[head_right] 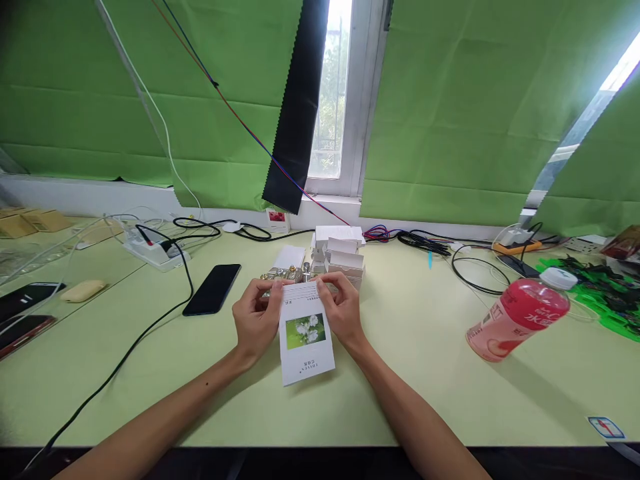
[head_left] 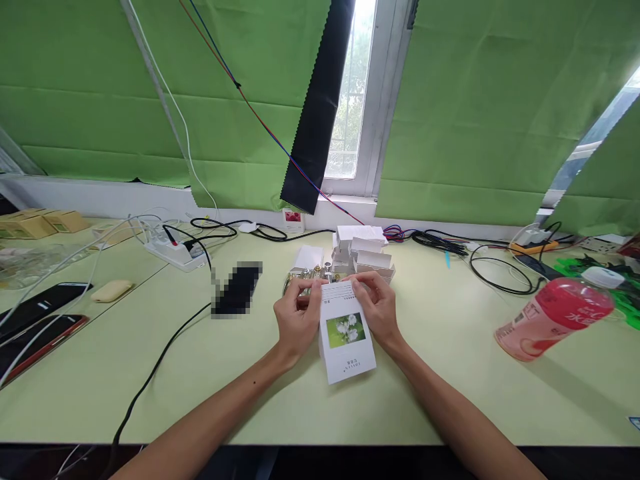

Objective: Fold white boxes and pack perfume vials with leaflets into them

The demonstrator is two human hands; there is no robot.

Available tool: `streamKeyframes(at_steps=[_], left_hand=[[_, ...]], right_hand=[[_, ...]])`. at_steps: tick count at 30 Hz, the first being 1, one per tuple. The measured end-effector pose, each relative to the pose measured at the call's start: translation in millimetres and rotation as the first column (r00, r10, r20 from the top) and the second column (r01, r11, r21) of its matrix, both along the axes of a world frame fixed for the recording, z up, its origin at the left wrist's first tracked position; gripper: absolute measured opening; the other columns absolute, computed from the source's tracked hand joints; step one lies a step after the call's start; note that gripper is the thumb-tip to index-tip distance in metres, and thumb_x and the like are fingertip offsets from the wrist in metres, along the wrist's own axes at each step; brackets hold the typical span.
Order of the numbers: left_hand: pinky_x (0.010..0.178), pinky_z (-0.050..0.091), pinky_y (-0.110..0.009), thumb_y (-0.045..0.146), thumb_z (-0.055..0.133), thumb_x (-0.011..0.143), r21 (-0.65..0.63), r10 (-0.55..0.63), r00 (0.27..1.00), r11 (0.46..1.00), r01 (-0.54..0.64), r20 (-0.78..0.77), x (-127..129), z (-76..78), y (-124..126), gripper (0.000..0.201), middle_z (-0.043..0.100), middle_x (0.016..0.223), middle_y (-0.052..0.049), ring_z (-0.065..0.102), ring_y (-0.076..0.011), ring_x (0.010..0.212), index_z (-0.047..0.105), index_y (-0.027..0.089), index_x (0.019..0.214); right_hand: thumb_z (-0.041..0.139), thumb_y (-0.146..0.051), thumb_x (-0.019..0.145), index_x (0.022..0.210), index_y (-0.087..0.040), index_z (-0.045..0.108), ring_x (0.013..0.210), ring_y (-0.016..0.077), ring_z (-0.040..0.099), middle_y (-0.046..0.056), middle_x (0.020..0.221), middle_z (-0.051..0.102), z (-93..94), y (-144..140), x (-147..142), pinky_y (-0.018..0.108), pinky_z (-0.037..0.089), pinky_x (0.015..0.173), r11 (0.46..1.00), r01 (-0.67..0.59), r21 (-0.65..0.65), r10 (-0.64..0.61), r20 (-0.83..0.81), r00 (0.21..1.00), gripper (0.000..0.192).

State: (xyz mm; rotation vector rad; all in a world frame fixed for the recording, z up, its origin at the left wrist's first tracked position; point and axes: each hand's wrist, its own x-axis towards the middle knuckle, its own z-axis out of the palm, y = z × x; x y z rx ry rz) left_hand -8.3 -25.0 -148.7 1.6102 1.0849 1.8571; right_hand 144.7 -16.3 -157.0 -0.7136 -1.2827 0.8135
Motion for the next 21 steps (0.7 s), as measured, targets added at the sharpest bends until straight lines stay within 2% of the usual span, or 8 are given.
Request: streamKeyframes(at_steps=[9, 15, 21], left_hand=[[0.038, 0.041, -0.019, 0.036, 0.061, 0.095, 0.087, 0.091, 0.989, 0.993, -0.081, -0.116, -1.8, -3.3, 2.8, 0.022, 0.076, 0.079, -0.004, 0.062, -0.0092, 0.047, 0.065, 0.018, 0.084], [0.038, 0.042, -0.018, 0.034, 0.06, 0.097, 0.118, 0.08, 0.993, 0.991, -0.069, -0.091, -1.9, -5.3, 2.9, 0.016, 0.078, 0.092, -0.006, 0.066, -0.0097, 0.051, 0.061, 0.018, 0.092], [0.04, 0.042, -0.018, 0.031, 0.058, 0.099, 0.158, 0.074, 0.991, 0.986, -0.056, -0.108, -1.5, -4.9, 1.3, 0.011, 0.078, 0.096, -0.007, 0.063, -0.0081, 0.051, 0.057, 0.019, 0.097]], right_hand=[[0.07, -0.038, 0.089, 0.084, -0.023, 0.065, 0.08, 0.0191, 0.068, 0.002, 0.085, 0.07, -0.6, 4.3, 1.5, 0.029, 0.055, 0.065, 0.995, 0.057, -0.078, -0.058, -0.013, 0.998, 0.017], [0.069, -0.039, 0.088, 0.082, -0.022, 0.063, 0.079, 0.0192, 0.067, 0.003, 0.084, 0.071, -0.7, 4.4, 1.2, 0.03, 0.055, 0.067, 0.992, 0.087, -0.09, -0.087, -0.006, 0.996, 0.02], [0.069, -0.041, 0.087, 0.08, -0.021, 0.062, 0.076, 0.0191, 0.066, 0.004, 0.083, 0.071, -1.6, 5.7, 2.2, 0.031, 0.054, 0.066, 0.988, 0.116, -0.102, -0.118, -0.01, 0.993, 0.022]])
